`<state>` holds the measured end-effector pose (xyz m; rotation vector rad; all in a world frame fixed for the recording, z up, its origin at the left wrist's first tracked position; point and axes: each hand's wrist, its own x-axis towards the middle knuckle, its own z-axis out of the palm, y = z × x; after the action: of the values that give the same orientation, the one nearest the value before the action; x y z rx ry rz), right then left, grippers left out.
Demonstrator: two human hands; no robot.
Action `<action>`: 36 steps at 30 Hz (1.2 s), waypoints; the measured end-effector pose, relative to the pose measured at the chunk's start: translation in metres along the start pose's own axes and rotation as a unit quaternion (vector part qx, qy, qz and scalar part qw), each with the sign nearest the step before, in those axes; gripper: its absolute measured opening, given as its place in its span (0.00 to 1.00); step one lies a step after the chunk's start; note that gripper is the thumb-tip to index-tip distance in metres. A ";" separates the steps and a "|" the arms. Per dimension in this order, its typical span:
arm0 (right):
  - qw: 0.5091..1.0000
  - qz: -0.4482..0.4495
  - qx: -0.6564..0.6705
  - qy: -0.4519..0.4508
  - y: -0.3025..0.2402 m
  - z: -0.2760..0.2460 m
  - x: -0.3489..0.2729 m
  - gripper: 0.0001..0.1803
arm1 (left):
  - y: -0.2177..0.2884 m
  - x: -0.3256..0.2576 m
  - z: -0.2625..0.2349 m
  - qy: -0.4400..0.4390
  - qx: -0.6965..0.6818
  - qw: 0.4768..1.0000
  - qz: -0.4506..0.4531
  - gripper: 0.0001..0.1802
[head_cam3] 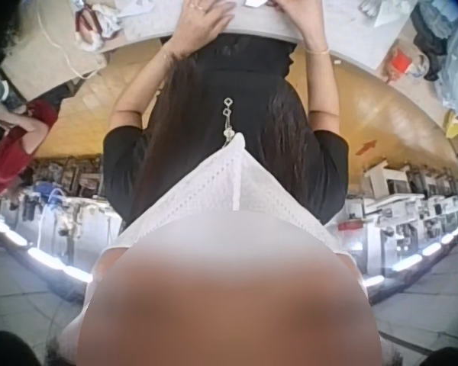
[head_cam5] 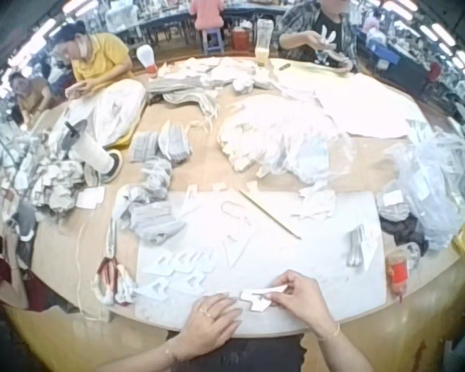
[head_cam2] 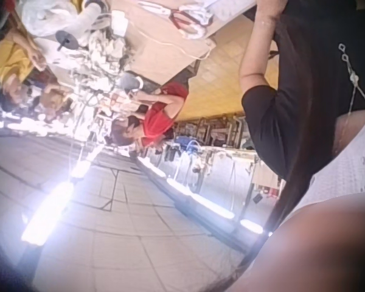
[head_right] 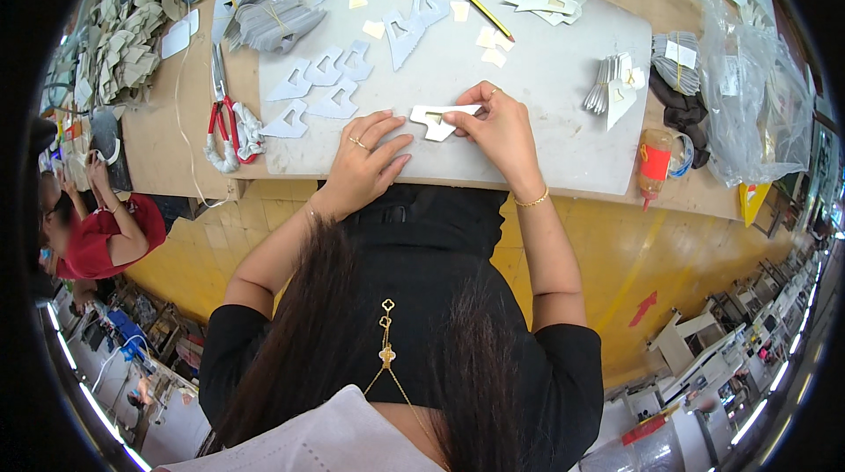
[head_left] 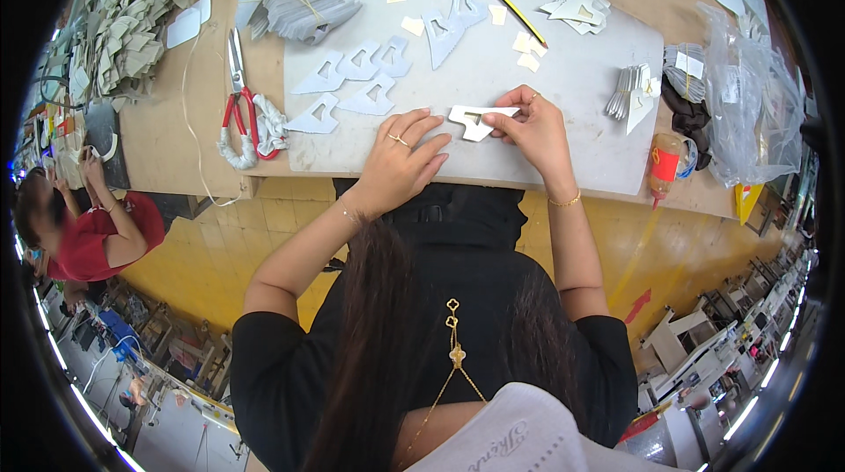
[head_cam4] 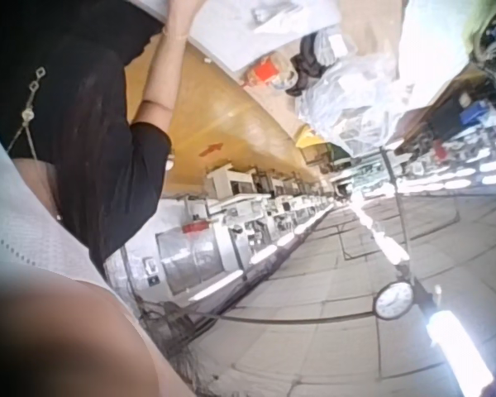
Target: The person applies glue from a red bottle to small white paper cutouts and presses them together on a worktable. They handle multiple cutouts one at a time, aligning and joining them while other materials and tools remain on the table.
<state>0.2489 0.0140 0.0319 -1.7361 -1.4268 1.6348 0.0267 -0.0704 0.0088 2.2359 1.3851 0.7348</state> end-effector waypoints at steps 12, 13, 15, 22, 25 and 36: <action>0.997 -0.010 -0.071 -0.008 -0.001 0.002 0.004 0.12 | 0.000 -0.004 0.006 -0.011 0.043 0.999 0.018 0.21; 0.997 -0.016 -0.072 -0.003 -0.001 0.002 0.004 0.12 | 0.000 -0.005 0.006 -0.014 0.045 0.999 0.017 0.21; 0.997 -0.025 -0.073 0.000 0.000 0.004 0.003 0.13 | 0.000 -0.005 0.006 -0.017 0.046 0.999 0.017 0.20; 0.995 -0.020 -0.094 -0.001 0.000 0.004 0.003 0.12 | 0.001 -0.004 0.006 0.001 0.030 0.999 0.012 0.22; 0.996 -0.010 -0.087 -0.007 -0.001 0.003 0.003 0.11 | 0.001 -0.004 0.006 0.002 0.026 0.999 0.026 0.22; 0.993 -0.027 -0.085 -0.080 -0.007 -0.010 0.015 0.10 | 0.003 -0.001 0.009 -0.018 0.015 0.998 0.051 0.26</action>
<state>0.2520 0.0332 0.0316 -1.6687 -1.7171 1.7015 0.0342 -0.0734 0.0033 2.3466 1.2816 0.7076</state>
